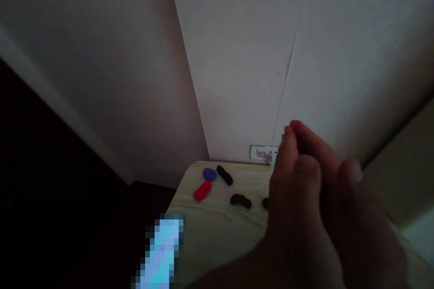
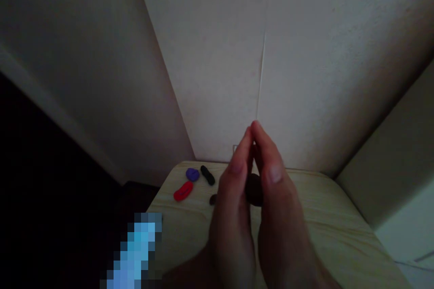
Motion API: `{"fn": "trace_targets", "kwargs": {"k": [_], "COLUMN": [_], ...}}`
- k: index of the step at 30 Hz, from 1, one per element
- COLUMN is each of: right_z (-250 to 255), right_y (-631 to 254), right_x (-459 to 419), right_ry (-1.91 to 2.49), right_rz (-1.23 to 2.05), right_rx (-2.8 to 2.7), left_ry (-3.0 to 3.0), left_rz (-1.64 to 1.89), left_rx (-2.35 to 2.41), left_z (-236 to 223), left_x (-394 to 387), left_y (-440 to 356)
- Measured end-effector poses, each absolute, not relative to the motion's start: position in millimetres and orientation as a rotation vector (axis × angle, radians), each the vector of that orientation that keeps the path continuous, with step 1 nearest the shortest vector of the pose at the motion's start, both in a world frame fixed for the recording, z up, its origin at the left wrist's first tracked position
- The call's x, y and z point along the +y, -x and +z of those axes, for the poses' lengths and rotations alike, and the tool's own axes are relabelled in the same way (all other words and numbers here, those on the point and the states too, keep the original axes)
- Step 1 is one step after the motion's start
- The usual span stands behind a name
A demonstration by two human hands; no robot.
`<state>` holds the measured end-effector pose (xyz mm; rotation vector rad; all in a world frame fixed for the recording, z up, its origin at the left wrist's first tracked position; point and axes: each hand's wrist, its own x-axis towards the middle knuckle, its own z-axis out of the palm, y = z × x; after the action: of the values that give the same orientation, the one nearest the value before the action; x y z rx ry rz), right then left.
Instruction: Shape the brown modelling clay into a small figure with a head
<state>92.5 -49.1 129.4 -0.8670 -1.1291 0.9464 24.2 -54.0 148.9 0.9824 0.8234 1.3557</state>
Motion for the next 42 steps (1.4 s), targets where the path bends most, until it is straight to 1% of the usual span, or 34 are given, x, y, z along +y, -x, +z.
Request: {"fn": "trace_targets", "kwargs": {"k": [2, 5, 7, 11, 15, 18, 23, 28, 31, 34, 37, 40, 42], "right_z": [124.0, 118.1, 116.7, 117.9, 120.5, 123.9, 130.4, 133.6, 135.4, 140.5, 146.3, 148.0, 146.5], "right_y": [-87.0, -82.0, -80.1, -85.3, -107.6, -125.0, -136.5, -141.8, -146.0, -151.0, -155.4, -156.7, -156.1], "right_x": [-60.5, -69.6, -68.1, -44.7, -5.3, 16.1, 26.1, 29.3, 29.7, 23.4, 10.2, -2.8, -7.2], "right_ry": [0.864, 0.778, 0.715, 0.759, 0.898, 0.93, 0.939, 0.917, 0.872, 0.758, 0.608, 0.582, 0.616], "right_rz": [1.013, 1.011, 1.01, 0.975, 0.79, 0.794, 0.796, 0.806, 0.85, 0.958, 1.047, 1.006, 0.923], "right_rx": [-1.245, -1.467, -1.495, -1.335, -1.186, -1.1, -0.988, -0.914, -0.929, -1.039, -1.352, -1.699, -1.773], "left_ry": [-0.904, -0.855, -0.843, -0.809, -0.889, -0.959, -1.008, -1.311, -1.346, -1.177, -1.03, -0.995, -0.987], "left_rz": [1.465, 1.639, 1.681, 1.551, 1.378, 1.31, 1.219, 1.205, 1.189, 1.205, 1.223, 1.194, 1.176], "left_rx": [0.799, 0.779, 0.743, 0.641, 0.546, 0.494, 0.531, 0.644, 0.613, 0.56, 0.474, 0.411, 0.422], "left_z": [150.8, 152.5, 152.3, 144.3, 125.6, 116.1, 124.7, 132.9, 134.0, 137.7, 144.0, 149.6, 151.4], "left_x": [-45.9, -31.8, -26.7, -32.6, -44.0, -47.5, -50.2, -44.3, -32.8, -19.2, -10.1, -8.5, -9.8], "left_y": [-17.3, -10.2, -9.4, -20.5, -39.4, -47.2, -42.0, -34.9, -30.3, -21.4, -9.2, 0.6, 3.3]}}
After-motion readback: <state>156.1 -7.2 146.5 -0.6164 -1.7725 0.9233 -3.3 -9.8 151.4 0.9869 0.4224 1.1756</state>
